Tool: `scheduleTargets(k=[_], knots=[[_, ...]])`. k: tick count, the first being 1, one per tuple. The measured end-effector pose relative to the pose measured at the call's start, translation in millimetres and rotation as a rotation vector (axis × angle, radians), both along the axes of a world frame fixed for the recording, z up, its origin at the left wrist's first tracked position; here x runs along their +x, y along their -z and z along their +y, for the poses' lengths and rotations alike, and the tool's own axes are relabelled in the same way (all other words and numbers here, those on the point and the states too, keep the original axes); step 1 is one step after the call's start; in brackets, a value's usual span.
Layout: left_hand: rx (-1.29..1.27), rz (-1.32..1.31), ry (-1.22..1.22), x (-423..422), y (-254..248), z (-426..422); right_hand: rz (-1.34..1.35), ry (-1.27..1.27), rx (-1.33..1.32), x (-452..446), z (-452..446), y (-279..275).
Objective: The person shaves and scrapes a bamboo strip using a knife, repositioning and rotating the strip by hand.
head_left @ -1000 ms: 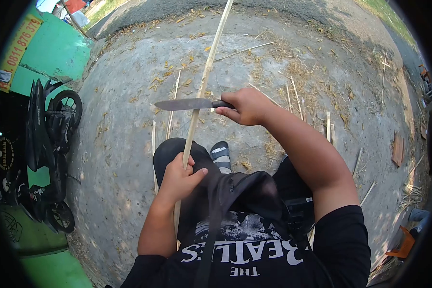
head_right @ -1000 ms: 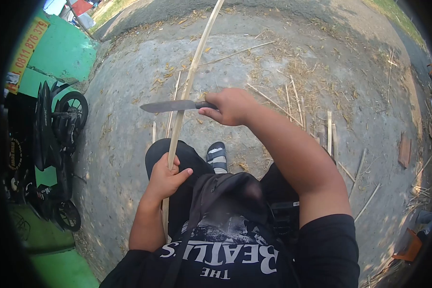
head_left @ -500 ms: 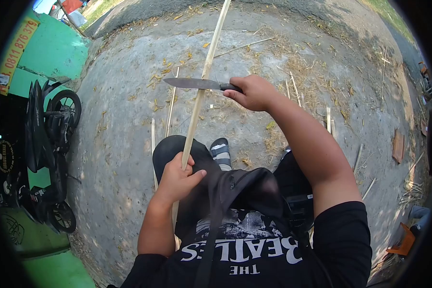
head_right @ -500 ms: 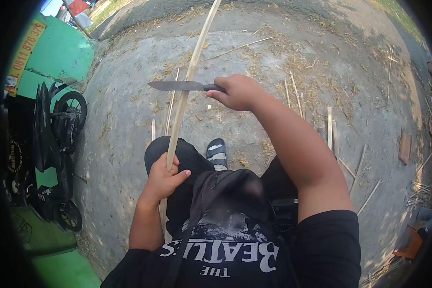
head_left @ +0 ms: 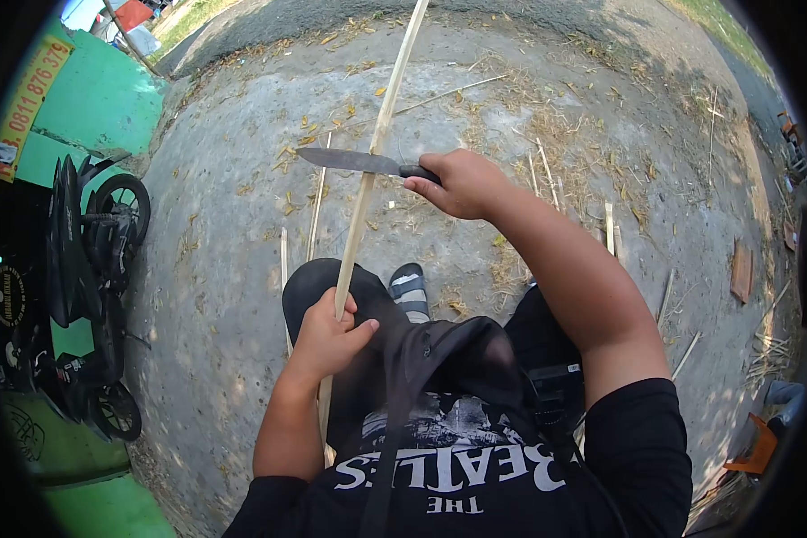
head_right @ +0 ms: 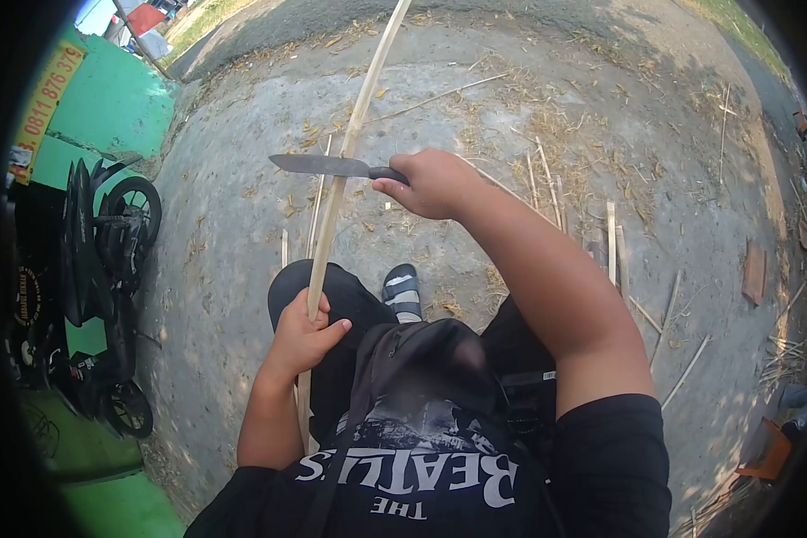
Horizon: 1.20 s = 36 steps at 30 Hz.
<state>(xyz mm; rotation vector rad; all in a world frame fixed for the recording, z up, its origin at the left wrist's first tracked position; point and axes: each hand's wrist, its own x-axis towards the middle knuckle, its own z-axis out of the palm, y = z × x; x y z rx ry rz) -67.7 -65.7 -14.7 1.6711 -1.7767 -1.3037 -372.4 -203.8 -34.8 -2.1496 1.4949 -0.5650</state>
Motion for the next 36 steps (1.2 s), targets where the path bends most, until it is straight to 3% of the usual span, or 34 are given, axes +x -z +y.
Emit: scheduleTargets(k=[5,8,12,24,30,36], knots=[[0.066,0.098,-0.026,0,6,-5,0.102,-0.356,-0.017,23,24,-4],[0.047,0.052,0.012,3,3,2,0.106,-0.069,0.101,-16,-16,0],[0.033,-0.037,0.025,0,2,0,0.014,0.011,0.088,-7,-3,3],[0.025,0.014,-0.019,-2,6,-2,-0.068,-0.044,0.039,-10,-5,10],[-0.047,-0.089,-0.001,-11,0,-1,0.115,-0.334,-0.046,13,16,-3],[-0.095,-0.159,0.03,-14,-5,0,-0.034,0.013,0.053,-2,-5,11]])
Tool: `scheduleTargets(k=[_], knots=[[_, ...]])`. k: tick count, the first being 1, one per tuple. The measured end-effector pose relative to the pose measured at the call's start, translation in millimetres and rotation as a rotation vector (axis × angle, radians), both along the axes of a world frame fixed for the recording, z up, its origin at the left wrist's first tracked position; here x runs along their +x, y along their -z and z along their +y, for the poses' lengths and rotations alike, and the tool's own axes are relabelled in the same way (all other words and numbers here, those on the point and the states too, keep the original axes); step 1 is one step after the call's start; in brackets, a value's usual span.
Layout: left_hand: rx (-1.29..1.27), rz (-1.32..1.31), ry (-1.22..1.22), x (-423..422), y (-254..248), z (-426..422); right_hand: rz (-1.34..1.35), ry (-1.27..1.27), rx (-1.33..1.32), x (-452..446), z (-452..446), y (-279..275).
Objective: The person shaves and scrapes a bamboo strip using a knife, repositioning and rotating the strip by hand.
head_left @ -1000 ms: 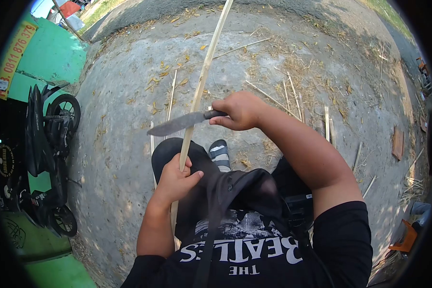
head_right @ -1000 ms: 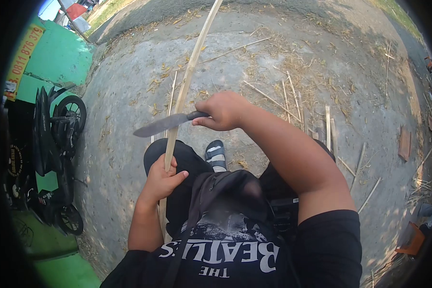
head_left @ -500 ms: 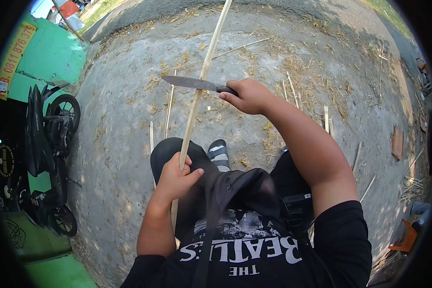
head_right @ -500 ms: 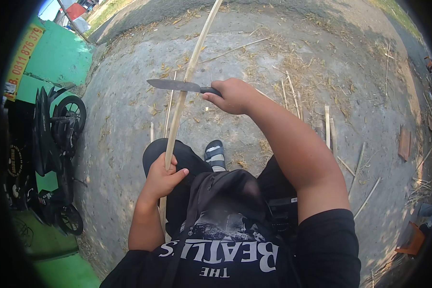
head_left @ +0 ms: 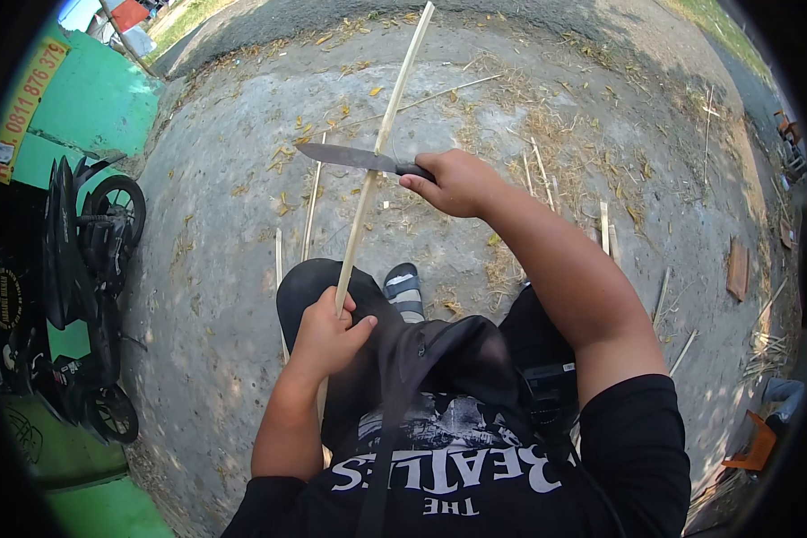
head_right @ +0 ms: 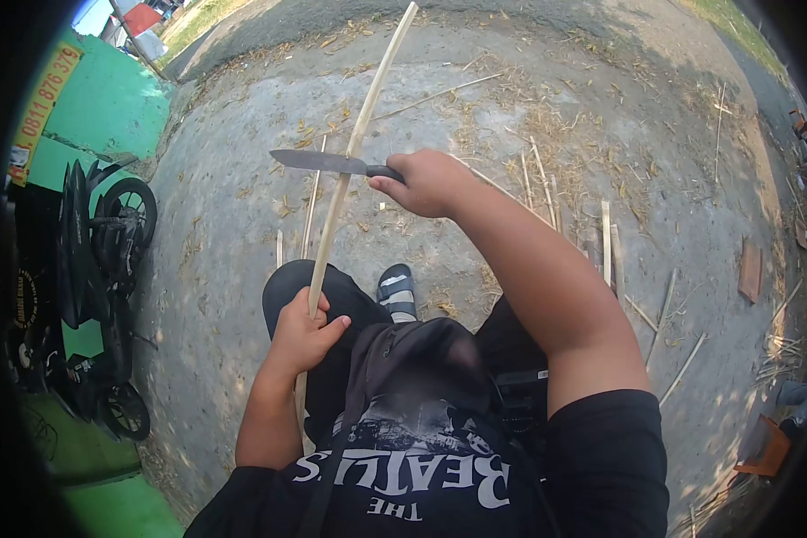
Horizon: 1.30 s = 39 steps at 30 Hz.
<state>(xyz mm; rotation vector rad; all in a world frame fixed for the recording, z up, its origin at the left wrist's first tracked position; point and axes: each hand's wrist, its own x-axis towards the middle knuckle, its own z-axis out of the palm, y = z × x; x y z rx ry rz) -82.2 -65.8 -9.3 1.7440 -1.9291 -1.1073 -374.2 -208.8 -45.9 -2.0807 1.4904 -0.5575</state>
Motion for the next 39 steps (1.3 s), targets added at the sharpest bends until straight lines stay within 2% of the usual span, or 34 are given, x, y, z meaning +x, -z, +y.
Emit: scheduleTargets(k=[5,8,9,12,17,20,21,24,27,30,32,33,36,39], knots=[[0.069,0.09,-0.011,7,7,0,0.112,-0.366,-0.129,22,27,-5],[0.101,0.092,0.006,12,0,1,0.031,0.021,-0.022,1,-2,2],[0.105,0.06,0.019,8,-5,-1,0.188,-0.018,0.059,-11,-8,-13],[0.093,0.098,-0.012,11,3,-1,0.013,0.073,0.011,10,9,-8],[0.114,0.135,-0.01,9,6,-3,0.162,-0.351,-0.125,22,28,-12],[0.128,0.08,0.023,10,-4,2,0.069,-0.008,0.001,-19,-11,-9],[0.117,0.049,0.039,8,-6,-1,0.148,-0.003,0.045,-21,-7,-18],[0.112,0.072,0.014,10,0,-1,0.0,0.047,-0.019,-2,2,-7],[0.139,0.174,-0.018,12,7,-7,0.129,-0.26,-0.066,9,17,-11],[0.171,0.178,-0.011,13,2,-4,0.156,-0.342,-0.188,11,17,-1],[0.183,0.143,-0.001,15,-1,0,0.067,-0.012,-0.031,-17,-15,4],[0.181,0.127,0.008,15,-1,-3,0.153,0.001,0.015,-17,-13,-2],[0.128,0.138,-0.03,13,6,-1,-0.014,0.107,-0.019,11,4,-7],[0.136,0.11,-0.02,6,-1,-4,0.172,-0.226,-0.062,7,17,-16]])
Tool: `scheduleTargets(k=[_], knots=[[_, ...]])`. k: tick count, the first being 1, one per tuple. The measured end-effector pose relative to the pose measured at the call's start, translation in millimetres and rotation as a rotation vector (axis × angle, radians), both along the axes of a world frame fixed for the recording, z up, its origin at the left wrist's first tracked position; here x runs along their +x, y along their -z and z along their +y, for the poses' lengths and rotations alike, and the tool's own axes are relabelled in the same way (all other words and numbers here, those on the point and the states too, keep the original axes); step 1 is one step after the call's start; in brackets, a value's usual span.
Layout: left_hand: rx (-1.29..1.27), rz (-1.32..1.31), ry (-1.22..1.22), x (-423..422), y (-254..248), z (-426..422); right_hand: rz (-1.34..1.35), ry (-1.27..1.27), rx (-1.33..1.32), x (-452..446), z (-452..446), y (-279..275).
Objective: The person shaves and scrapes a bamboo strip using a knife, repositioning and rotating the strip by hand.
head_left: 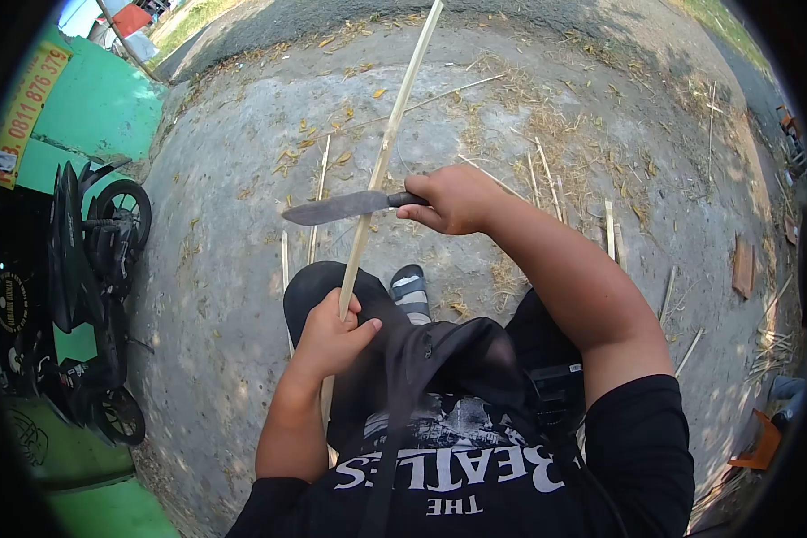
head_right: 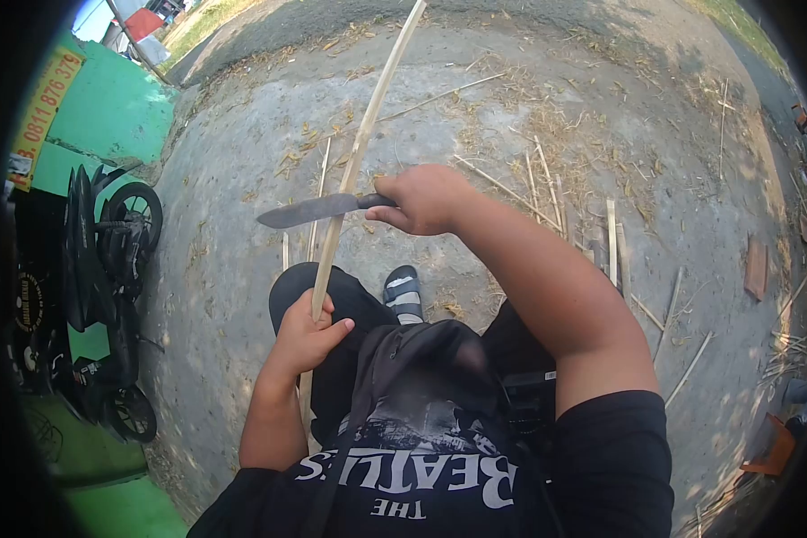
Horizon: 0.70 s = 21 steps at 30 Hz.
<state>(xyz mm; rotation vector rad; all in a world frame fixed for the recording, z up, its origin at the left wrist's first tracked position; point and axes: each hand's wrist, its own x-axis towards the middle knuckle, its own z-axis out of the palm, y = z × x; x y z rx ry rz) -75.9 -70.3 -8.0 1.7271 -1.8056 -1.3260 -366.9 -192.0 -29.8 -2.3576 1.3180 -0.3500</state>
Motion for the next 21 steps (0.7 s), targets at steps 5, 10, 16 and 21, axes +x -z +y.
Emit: scheduleTargets(k=[5,10,16,21], knots=[[-0.043,-0.045,0.076,2,-3,7,-0.175,0.208,-0.015,-33,-30,19],[-0.036,-0.034,0.046,1,0,-1,-0.102,0.068,0.008,-2,-8,13],[0.02,0.03,0.045,11,-3,9,-0.086,0.057,-0.055,-19,-16,17],[0.028,-0.041,0.03,19,-13,17,-0.193,0.261,-0.028,-12,-8,7]])
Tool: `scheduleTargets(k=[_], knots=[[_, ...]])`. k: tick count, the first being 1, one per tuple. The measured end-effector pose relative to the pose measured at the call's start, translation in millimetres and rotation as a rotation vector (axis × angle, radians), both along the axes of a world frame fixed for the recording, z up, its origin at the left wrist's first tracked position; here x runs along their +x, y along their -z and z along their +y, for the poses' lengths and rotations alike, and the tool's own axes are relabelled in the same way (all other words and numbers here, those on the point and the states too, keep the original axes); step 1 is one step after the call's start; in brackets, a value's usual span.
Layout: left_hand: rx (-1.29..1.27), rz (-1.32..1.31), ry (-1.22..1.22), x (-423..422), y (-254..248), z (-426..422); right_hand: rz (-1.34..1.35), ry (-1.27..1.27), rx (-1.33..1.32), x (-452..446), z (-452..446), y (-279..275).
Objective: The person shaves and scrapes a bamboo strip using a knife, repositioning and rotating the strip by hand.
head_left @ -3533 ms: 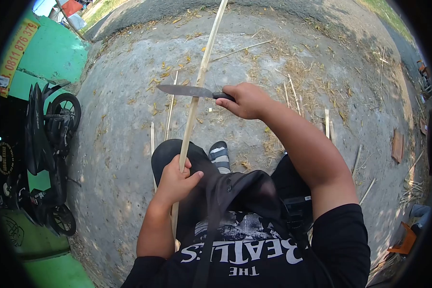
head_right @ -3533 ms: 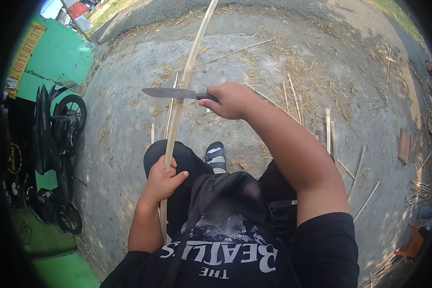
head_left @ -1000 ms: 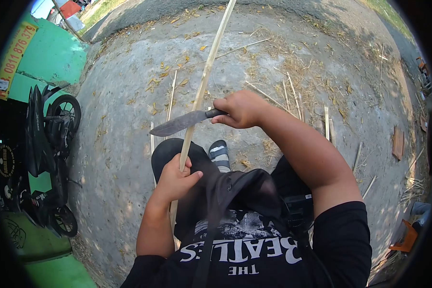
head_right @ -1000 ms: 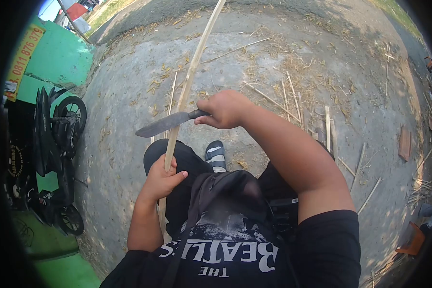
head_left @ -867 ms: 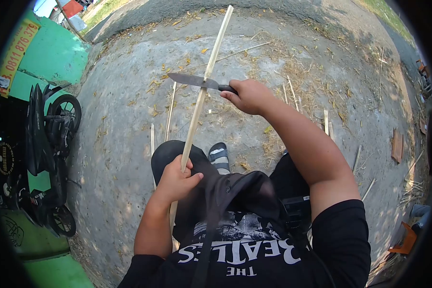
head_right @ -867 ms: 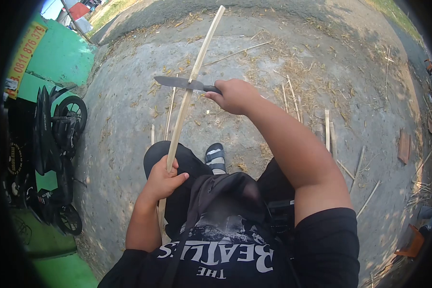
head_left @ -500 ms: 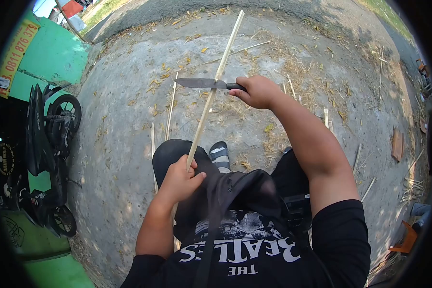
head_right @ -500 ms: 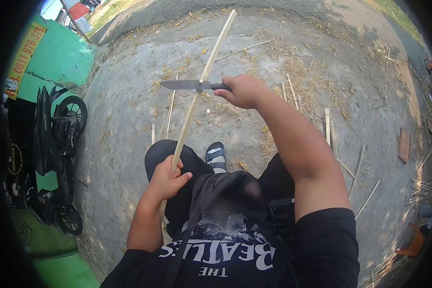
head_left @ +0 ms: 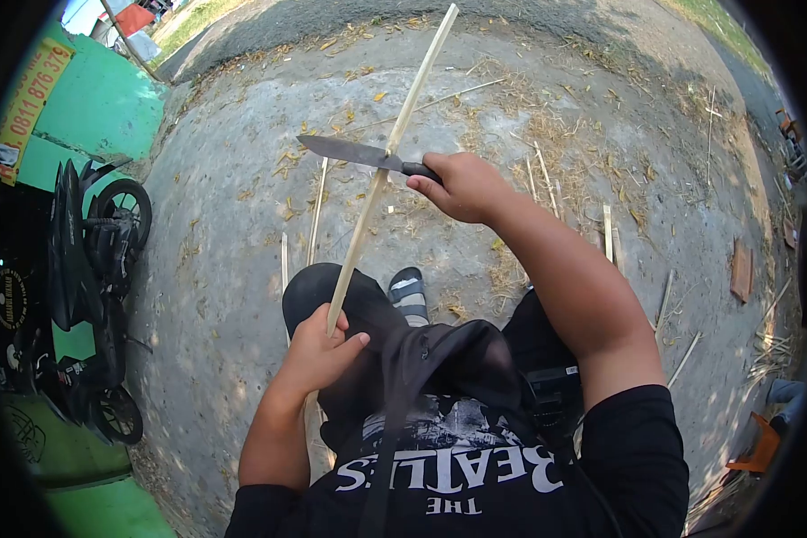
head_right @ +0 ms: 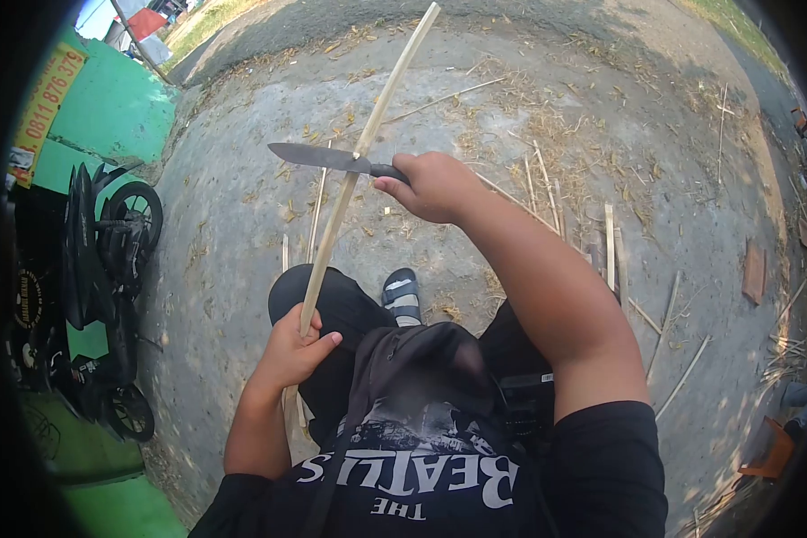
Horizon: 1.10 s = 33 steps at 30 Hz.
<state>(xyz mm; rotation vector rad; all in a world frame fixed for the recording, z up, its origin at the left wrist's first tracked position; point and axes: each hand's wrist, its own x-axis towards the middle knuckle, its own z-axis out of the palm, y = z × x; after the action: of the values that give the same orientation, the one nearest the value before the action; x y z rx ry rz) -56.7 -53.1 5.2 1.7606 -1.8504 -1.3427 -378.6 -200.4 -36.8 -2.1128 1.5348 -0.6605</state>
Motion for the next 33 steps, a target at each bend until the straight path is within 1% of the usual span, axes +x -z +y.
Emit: scheduleTargets(k=[3,4,6,7,8,10,12,13,17,19,20,21,22,24,25,27,29,31,33], knots=[[-0.02,0.037,-0.055,4,4,-2,0.139,-0.253,-0.015,6,9,-9],[-0.034,0.056,-0.07,4,5,-2,0.107,-0.325,-0.04,13,13,-2],[-0.118,0.067,-0.031,7,5,1,0.1,-0.392,-0.13,25,19,5],[-0.158,0.071,-0.011,10,6,3,0.072,-0.302,-0.156,20,15,3],[-0.117,0.025,-0.01,11,4,5,0.044,-0.214,-0.177,12,8,1],[-0.039,-0.06,-0.013,11,-1,9,0.14,-0.102,0.053,-4,-14,-5],[-0.06,-0.008,-0.055,15,-3,5,-0.01,-0.026,0.006,15,2,0],[-0.05,0.011,-0.068,17,-5,8,-0.019,-0.055,0.02,19,3,-2],[-0.078,0.04,-0.063,13,-6,9,0.177,-0.389,-0.006,36,28,-14],[-0.135,0.018,-0.04,15,-1,10,0.101,-0.179,0.002,24,11,-10],[-0.099,0.003,-0.047,15,1,13,0.064,-0.077,0.015,12,1,-7],[-0.056,-0.012,-0.055,14,2,19,0.178,-0.085,0.072,-8,-13,-14],[-0.032,-0.023,-0.065,13,3,18,0.138,-0.07,0.061,-4,-10,-11],[-0.085,0.026,-0.07,18,5,13,0.046,-0.024,0.042,15,3,1],[-0.092,0.051,-0.073,21,6,16,0.04,-0.119,-0.002,20,9,-12],[-0.045,0.015,-0.062,14,1,13,0.125,-0.285,0.005,35,22,-21],[0.002,0.0,-0.061,11,-4,13,0.162,-0.412,-0.03,39,25,-15],[0.059,0.012,-0.063,12,-4,22,0.105,-0.005,0.011,9,-4,-6],[0.022,-0.006,-0.017,21,0,41,-0.004,0.42,0.174,-56,-38,22]])
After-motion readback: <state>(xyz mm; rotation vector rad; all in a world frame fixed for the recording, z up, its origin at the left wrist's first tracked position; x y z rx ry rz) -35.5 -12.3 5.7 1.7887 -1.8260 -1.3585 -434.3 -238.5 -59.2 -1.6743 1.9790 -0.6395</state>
